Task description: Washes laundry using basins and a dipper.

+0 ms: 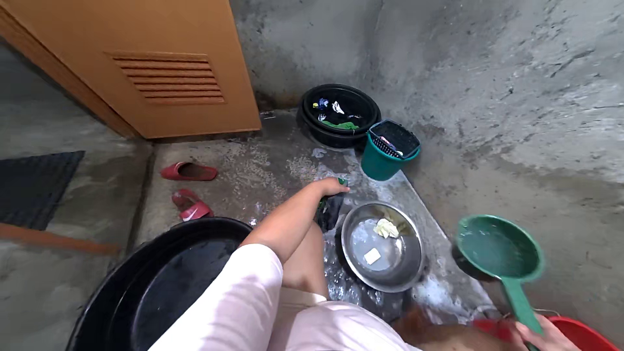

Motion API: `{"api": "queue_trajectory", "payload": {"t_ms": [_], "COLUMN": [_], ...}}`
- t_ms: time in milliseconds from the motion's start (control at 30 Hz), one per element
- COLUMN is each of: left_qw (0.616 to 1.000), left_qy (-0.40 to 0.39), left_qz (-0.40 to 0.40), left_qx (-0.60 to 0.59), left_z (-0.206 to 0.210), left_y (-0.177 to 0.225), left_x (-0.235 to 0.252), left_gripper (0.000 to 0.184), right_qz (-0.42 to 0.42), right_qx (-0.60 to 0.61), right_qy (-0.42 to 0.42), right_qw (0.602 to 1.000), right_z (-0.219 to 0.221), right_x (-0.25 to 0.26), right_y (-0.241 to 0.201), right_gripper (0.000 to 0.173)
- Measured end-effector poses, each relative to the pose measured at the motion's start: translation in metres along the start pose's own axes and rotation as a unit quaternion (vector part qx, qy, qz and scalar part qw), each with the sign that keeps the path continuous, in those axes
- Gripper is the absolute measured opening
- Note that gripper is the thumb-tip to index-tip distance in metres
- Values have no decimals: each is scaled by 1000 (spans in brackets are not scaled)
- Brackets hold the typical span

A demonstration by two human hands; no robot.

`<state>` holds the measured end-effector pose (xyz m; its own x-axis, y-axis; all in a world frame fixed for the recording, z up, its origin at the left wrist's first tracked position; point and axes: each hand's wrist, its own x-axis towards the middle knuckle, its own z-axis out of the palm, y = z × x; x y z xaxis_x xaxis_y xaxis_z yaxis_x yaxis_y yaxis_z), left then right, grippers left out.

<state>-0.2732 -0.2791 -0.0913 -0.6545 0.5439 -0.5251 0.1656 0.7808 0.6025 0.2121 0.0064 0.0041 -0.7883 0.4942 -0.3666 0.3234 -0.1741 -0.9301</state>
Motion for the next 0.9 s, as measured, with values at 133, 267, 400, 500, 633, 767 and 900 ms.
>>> {"api": "queue_trajectory", "payload": {"t_ms": [133,267,400,500,633,767,900], "left_qw": [999,999,989,982,988,986,976], "left_qy": [-13,-1,-8,27,59,87,194], "left_qz": [16,10,-20,27,23,24,98], "left_qx": [41,47,145,183,142,140,-7], "left_z": [5,6,-12,-18,-42,-91,-100], "left_y": [7,4,1,-20,-18,-17,-28], "left_x": [12,22,13,29,23,-11,-60], "left_gripper": [68,55,48,45,40,39,31], "right_qz": [54,54,38,21,-6,-33,-28], "right_qx": [-50,-141,-176,-158,-123,-127,-142], "right_qy": [25,-45,-89,-89,-100,-118,-135], "right_qw": [997,987,980,983,987,984,980], "right_z": [105,187,238,261,270,259,244], "right_x": [61,108,143,153,157,157,152], "right_y": [-27,-46,-62,-72,-80,-78,-65], "right_gripper": [40,43,40,33,30,30,35]}}
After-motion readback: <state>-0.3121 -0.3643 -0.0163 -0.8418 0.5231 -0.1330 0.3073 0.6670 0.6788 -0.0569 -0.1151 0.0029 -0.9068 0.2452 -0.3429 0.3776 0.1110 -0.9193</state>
